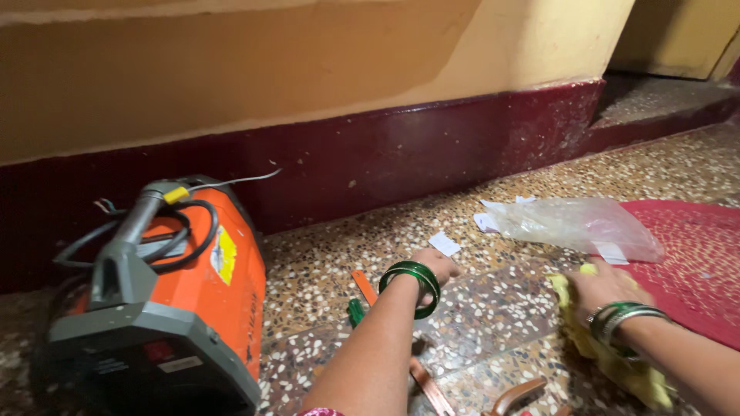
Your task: The person sits on the floor and organizes a collection of tools, including pliers, wrenches, and screwdrivers, into a neat row. They also wipe a portable generator with a yellow cloth and arrange the cloth and other items on the floor.
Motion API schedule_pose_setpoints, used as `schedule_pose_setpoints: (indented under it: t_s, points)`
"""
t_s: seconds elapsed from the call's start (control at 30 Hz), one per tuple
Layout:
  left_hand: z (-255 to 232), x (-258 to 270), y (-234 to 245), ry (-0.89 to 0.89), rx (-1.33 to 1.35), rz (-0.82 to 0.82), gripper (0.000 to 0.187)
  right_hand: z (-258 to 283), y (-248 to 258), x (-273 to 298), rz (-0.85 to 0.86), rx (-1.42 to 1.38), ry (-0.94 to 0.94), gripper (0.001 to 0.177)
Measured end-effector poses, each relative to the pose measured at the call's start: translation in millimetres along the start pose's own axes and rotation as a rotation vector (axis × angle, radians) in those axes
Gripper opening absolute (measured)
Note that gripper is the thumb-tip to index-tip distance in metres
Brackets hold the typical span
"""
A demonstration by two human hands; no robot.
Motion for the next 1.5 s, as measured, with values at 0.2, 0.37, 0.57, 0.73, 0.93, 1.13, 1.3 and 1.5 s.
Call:
schedule_pose_setpoints:
  t_s: [0.2, 0.37, 0.57, 0.73, 0.93, 1.13, 1.3, 1.5]
  points:
    - [-24, 41, 64, 0.053, -0.708, 0.112, 0.055, 48, 14, 12, 0.128, -0.054, 0.010, 0.124]
    - [-33, 98, 120, 0.228, -1.056, 0.013, 0.072, 153, 43, 48, 0.026, -0.163, 0.231, 0.134]
    - [-11, 161, 161, 0.371, -1.256, 0.163, 0.070, 242, 72, 119, -0.022, -0.248, 0.440, 0.142]
    - [17, 171, 180, 0.378, -1.272, 0.213, 0.072, 288, 67, 155, 0.044, -0.242, 0.463, 0.142]
    - [44, 169, 184, 0.322, -1.258, 0.229, 0.074, 306, 58, 151, 0.048, -0.201, 0.436, 0.141]
    - [43, 178, 180, 0.328, -1.270, 0.229, 0.077, 259, 36, 139, 0.117, -0.063, 0.402, 0.138]
    - [34, 178, 178, 0.284, -1.264, 0.255, 0.079, 219, 20, 123, 0.184, 0.065, 0.348, 0.134]
    - [10, 156, 132, 0.069, -1.282, 0.342, 0.082, 184, -5, 102, 0.364, 0.018, 0.579, 0.138]
Point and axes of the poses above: each hand's wrist, its own x-axis away from the middle knuckle, its own y-axis out of the back of the hand, z = x × y, the point moved 1 cm from there along -x, towards the middle knuckle, and after that the axes turned 10 degrees about -y, right-handed, at the moved point
